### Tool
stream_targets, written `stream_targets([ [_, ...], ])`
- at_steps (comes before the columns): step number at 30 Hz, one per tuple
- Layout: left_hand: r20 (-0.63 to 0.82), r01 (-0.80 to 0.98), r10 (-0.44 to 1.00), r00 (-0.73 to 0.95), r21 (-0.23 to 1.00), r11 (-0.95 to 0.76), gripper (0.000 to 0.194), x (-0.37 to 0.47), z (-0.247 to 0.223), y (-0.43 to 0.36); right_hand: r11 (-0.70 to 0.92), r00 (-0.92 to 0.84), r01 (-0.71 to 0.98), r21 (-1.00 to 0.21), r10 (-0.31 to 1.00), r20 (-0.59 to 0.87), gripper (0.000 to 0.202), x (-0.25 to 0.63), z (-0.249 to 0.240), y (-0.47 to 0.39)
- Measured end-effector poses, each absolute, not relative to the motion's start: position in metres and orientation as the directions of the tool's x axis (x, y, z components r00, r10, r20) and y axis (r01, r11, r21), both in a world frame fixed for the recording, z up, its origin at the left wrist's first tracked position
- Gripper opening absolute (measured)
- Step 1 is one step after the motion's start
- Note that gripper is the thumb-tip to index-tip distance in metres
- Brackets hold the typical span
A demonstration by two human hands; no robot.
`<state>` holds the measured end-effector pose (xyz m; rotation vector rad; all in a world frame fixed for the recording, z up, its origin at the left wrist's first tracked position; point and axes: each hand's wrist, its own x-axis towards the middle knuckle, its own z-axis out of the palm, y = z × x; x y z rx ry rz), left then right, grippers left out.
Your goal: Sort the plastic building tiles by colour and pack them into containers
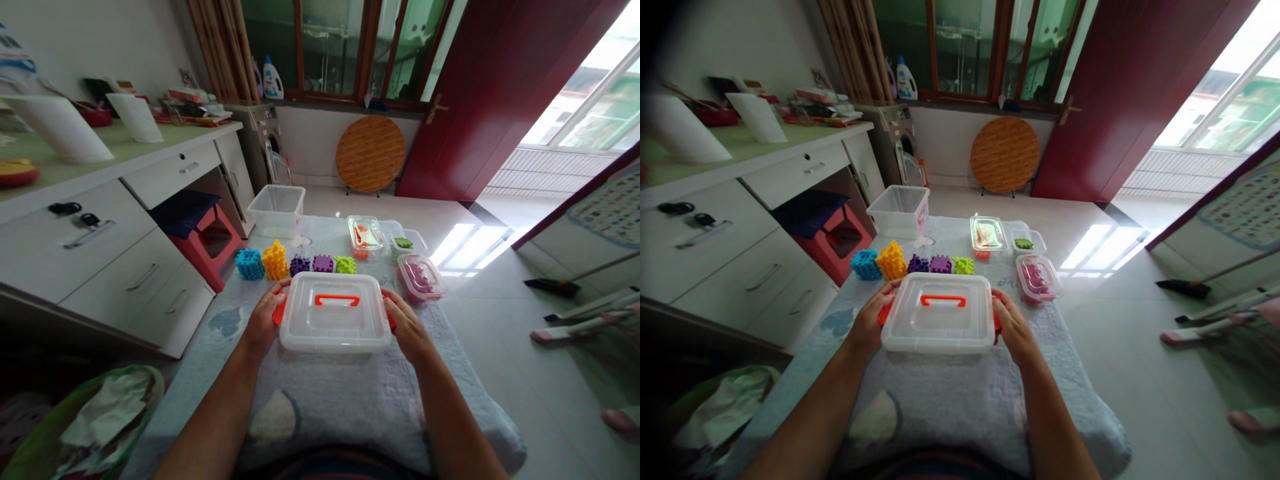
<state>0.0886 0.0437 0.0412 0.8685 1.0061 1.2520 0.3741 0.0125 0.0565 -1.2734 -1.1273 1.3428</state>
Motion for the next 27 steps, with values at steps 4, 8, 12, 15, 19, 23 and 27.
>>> stream_targets([
  [4, -0.167, -0.365, 0.985, 0.045, 0.915, 0.171, 0.044, 0.091, 0.042, 0.046, -0.15, -0.045, -0.143, -0.978, 0.988, -0.145, 0.035, 0.37, 0.046, 0.011],
  [8, -0.164, -0.409, 0.986, 0.039, 0.897, 0.166, 0.045, 0.09, 0.041, 0.047, -0.137, 0.033, -0.054, -0.989, 0.99, -0.139, 0.037, 0.375, 0.047, 0.015],
  [12, -0.157, -0.445, 0.986, 0.064, 0.88, 0.169, 0.048, 0.089, 0.039, 0.048, 0.1, 0.322, 0.347, -0.932, 0.921, 0.219, 0.027, 0.377, 0.073, 0.01],
  [15, -0.146, -0.478, 0.984, 0.1, 0.86, 0.176, 0.048, 0.088, 0.039, 0.048, 0.329, 0.042, 0.622, -0.711, 0.892, 0.45, 0.021, 0.363, 0.101, 0.004],
  [19, -0.142, -0.509, 0.981, 0.136, 0.839, 0.192, 0.044, 0.087, 0.04, 0.048, 0.5, -0.319, 0.692, -0.521, 0.859, 0.4, 0.019, 0.337, 0.12, 0.005],
  [23, -0.135, -0.536, 0.981, 0.142, 0.822, 0.191, 0.042, 0.083, 0.039, 0.049, 0.503, -0.391, 0.691, -0.518, 0.864, 0.317, 0.02, 0.323, 0.118, 0.012],
  [27, -0.149, -0.553, 0.978, 0.144, 0.807, 0.205, 0.042, 0.081, 0.038, 0.049, 0.486, -0.359, 0.675, -0.555, 0.874, 0.328, 0.018, 0.321, 0.115, 0.011],
])
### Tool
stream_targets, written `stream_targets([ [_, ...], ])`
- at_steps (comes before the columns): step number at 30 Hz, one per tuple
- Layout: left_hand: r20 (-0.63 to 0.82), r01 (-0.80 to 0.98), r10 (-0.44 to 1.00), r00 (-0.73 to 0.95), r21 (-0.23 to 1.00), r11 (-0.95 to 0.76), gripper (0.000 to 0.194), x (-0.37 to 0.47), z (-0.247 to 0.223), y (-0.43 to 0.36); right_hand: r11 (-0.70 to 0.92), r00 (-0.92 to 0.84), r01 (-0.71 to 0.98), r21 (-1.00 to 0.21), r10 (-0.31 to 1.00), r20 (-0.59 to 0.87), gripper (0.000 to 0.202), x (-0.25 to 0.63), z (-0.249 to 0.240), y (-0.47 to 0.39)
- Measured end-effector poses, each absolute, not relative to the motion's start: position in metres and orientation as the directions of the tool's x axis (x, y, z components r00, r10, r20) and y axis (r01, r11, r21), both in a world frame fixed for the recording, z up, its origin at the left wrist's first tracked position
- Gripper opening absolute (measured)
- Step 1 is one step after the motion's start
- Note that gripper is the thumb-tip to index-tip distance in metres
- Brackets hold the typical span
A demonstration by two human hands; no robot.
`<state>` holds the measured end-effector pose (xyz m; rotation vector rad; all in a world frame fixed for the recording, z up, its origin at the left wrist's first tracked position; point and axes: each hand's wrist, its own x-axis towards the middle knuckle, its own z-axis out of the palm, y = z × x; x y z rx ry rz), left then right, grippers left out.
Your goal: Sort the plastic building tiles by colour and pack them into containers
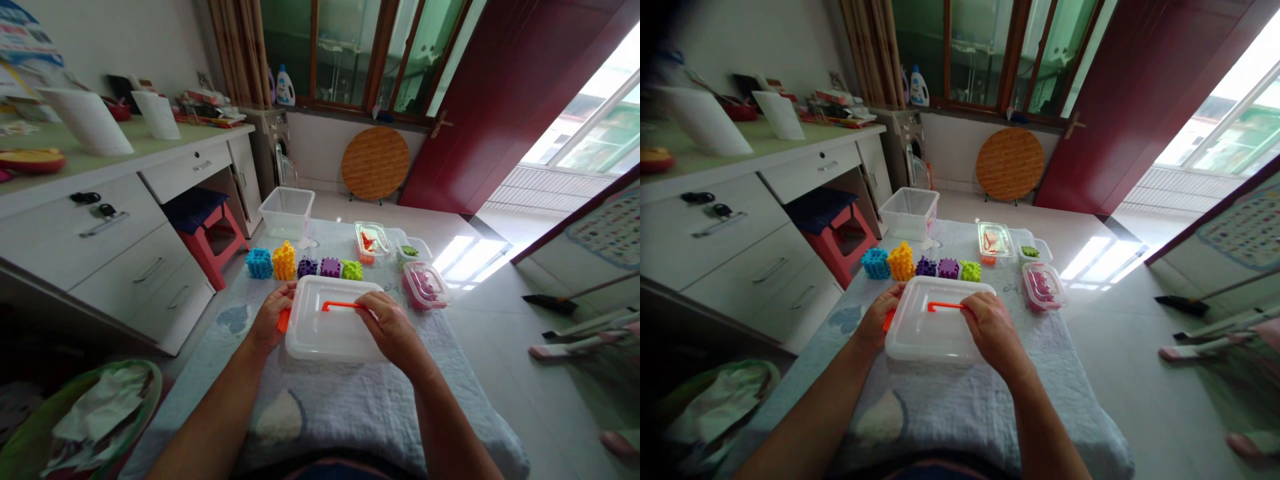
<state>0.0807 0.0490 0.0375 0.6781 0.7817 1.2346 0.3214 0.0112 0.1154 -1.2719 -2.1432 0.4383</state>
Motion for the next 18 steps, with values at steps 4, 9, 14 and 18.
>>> stream_targets([
  [4, -0.16, -0.562, 0.976, 0.145, 0.799, 0.214, 0.04, 0.077, 0.034, 0.051, 0.452, -0.247, 0.628, -0.634, 0.888, 0.388, 0.018, 0.327, 0.119, 0.006],
  [9, -0.17, -0.556, 0.98, 0.099, 0.808, 0.196, 0.04, 0.068, 0.035, 0.053, 0.346, -0.014, 0.652, -0.675, 0.895, 0.446, 0.022, 0.37, 0.134, -0.009],
  [14, -0.206, -0.535, 0.978, 0.021, 0.825, 0.185, 0.045, 0.057, 0.038, 0.055, 0.134, 0.187, 0.768, -0.626, 0.889, 0.419, 0.026, 0.438, 0.129, -0.037],
  [18, -0.243, -0.535, 0.969, 0.053, 0.812, 0.233, 0.047, 0.047, 0.036, 0.056, 0.054, 0.151, 0.823, -0.566, 0.939, 0.309, 0.028, 0.471, 0.106, -0.054],
])
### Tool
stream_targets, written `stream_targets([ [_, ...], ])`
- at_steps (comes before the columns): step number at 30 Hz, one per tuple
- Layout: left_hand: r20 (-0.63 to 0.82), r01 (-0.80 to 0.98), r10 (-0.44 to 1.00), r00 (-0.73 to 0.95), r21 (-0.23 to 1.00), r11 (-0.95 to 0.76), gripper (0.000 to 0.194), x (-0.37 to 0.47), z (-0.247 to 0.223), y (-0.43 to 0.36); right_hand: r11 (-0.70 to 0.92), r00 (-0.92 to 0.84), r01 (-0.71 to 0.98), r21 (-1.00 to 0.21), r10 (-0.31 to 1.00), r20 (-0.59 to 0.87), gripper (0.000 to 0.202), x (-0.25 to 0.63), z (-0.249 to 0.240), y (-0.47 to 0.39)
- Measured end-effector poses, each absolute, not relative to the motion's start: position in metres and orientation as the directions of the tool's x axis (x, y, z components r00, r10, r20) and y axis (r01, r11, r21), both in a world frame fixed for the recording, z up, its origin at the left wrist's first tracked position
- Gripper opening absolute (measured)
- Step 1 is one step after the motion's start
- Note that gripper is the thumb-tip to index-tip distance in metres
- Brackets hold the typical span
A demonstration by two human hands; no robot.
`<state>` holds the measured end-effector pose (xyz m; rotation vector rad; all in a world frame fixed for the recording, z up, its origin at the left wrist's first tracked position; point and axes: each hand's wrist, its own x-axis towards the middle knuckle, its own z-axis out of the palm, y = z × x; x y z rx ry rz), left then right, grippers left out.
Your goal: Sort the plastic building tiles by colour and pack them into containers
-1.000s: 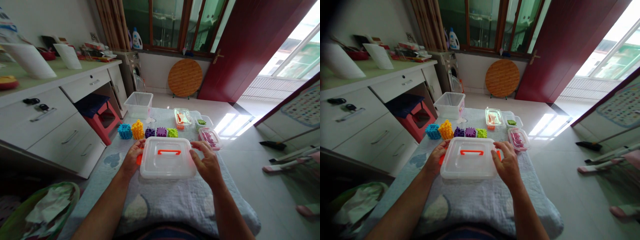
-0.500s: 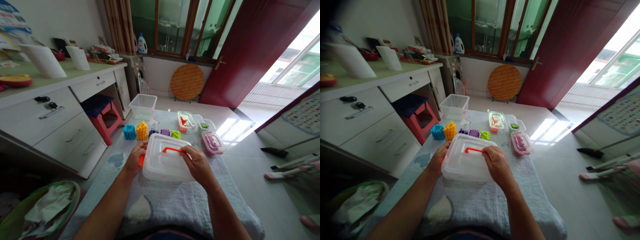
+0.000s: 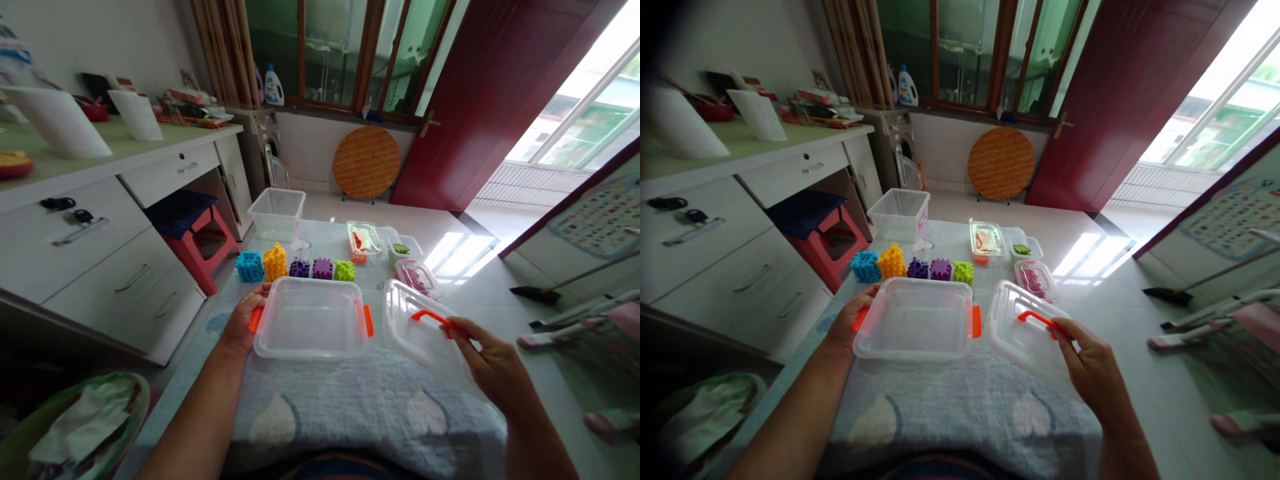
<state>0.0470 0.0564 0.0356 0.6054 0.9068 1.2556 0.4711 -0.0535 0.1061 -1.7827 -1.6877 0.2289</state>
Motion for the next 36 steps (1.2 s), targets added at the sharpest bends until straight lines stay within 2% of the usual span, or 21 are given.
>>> stream_targets([
  [5, -0.26, -0.528, 0.952, 0.161, 0.792, 0.306, 0.045, 0.042, 0.035, 0.057, 0.074, 0.045, 0.835, -0.545, 0.978, 0.202, 0.027, 0.477, 0.081, -0.058],
  [11, -0.245, -0.521, 0.942, 0.228, 0.787, 0.331, 0.047, 0.04, 0.034, 0.055, 0.139, -0.013, 0.84, -0.525, 0.972, 0.236, 0.026, 0.459, 0.052, -0.043],
  [16, -0.218, -0.507, 0.924, 0.314, 0.784, 0.357, 0.04, 0.039, 0.037, 0.053, 0.151, -0.055, 0.851, -0.503, 0.978, 0.201, 0.028, 0.454, 0.034, -0.035],
  [21, -0.256, -0.501, 0.948, 0.189, 0.805, 0.317, 0.025, 0.046, 0.041, 0.051, 0.162, -0.071, 0.866, -0.473, 0.976, 0.204, 0.035, 0.446, 0.059, -0.032],
  [24, -0.262, -0.512, 0.959, 0.11, 0.812, 0.281, 0.03, 0.051, 0.042, 0.052, 0.207, -0.104, 0.845, -0.493, 0.968, 0.228, 0.032, 0.429, 0.084, -0.013],
  [28, -0.238, -0.505, 0.961, 0.138, 0.818, 0.275, 0.031, 0.051, 0.044, 0.053, 0.331, -0.206, 0.809, -0.485, 0.933, 0.294, 0.028, 0.399, 0.097, 0.042],
  [32, -0.223, -0.505, 0.945, 0.239, 0.803, 0.317, 0.027, 0.047, 0.041, 0.054, 0.451, -0.352, 0.775, -0.444, 0.89, 0.289, 0.047, 0.375, 0.084, 0.107],
  [36, -0.215, -0.517, 0.943, 0.253, 0.794, 0.32, 0.027, 0.047, 0.038, 0.055, 0.508, -0.482, 0.785, -0.355, 0.861, 0.166, 0.068, 0.358, 0.072, 0.151],
])
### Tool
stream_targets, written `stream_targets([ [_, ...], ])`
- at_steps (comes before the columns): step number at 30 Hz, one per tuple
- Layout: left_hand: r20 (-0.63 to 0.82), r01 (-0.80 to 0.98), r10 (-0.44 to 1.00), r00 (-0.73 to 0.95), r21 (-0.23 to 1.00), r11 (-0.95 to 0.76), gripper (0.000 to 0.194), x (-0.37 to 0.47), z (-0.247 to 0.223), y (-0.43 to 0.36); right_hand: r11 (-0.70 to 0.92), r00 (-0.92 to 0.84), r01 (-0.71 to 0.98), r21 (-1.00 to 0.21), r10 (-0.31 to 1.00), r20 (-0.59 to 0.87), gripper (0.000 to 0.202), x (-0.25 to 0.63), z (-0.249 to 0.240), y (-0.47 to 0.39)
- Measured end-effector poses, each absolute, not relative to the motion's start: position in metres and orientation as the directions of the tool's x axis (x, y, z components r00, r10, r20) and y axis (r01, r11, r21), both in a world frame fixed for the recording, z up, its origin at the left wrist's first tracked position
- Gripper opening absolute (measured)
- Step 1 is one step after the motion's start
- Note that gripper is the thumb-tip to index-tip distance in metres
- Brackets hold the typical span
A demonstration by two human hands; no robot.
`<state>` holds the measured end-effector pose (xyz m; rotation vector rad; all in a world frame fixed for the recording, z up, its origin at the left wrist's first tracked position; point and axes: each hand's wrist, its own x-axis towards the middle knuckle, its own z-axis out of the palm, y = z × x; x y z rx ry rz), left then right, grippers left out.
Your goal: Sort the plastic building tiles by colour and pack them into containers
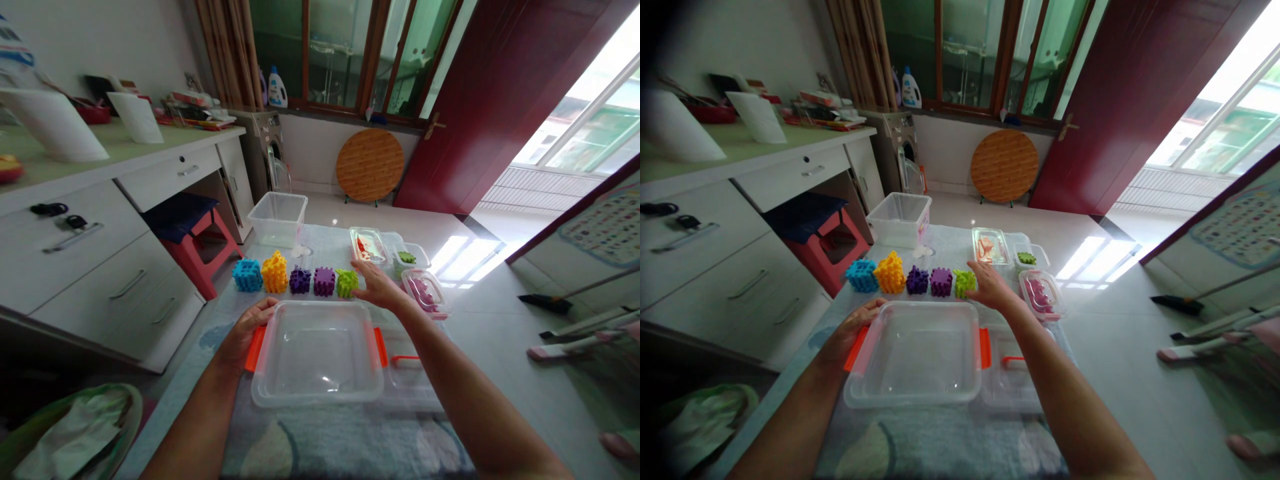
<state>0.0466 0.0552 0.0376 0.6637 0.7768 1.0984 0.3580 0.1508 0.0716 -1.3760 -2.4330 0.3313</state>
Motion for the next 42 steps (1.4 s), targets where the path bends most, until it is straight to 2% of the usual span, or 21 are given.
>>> stream_targets([
  [5, -0.213, -0.527, 0.947, 0.241, 0.791, 0.312, 0.029, 0.049, 0.037, 0.058, 0.524, -0.536, 0.819, -0.232, 0.844, 0.015, 0.083, 0.342, 0.071, 0.168],
  [15, -0.222, -0.537, 0.953, 0.207, 0.788, 0.3, 0.027, 0.052, 0.042, 0.055, 0.512, -0.518, 0.855, -0.084, 0.852, -0.073, 0.076, 0.328, 0.077, 0.166],
  [23, -0.229, -0.529, 0.954, 0.195, 0.794, 0.299, 0.027, 0.053, 0.045, 0.055, 0.45, -0.46, 0.884, -0.13, 0.885, -0.066, 0.073, 0.331, 0.072, 0.168],
  [33, -0.21, -0.522, 0.958, 0.195, 0.804, 0.283, 0.028, 0.052, 0.041, 0.055, 0.454, -0.468, 0.872, -0.182, 0.883, -0.04, 0.076, 0.335, 0.076, 0.17],
  [36, -0.202, -0.507, 0.959, 0.2, 0.816, 0.278, 0.029, 0.052, 0.042, 0.055, 0.447, -0.458, 0.873, -0.193, 0.889, -0.011, 0.071, 0.332, 0.1, 0.162],
  [40, -0.202, -0.48, 0.959, 0.2, 0.833, 0.276, 0.028, 0.052, 0.04, 0.057, 0.463, -0.466, 0.855, -0.234, 0.883, 0.046, 0.056, 0.32, 0.157, 0.132],
  [42, -0.2, -0.478, 0.96, 0.197, 0.835, 0.272, 0.028, 0.052, 0.04, 0.057, 0.533, -0.543, 0.807, -0.255, 0.839, 0.037, 0.052, 0.309, 0.181, 0.11],
])
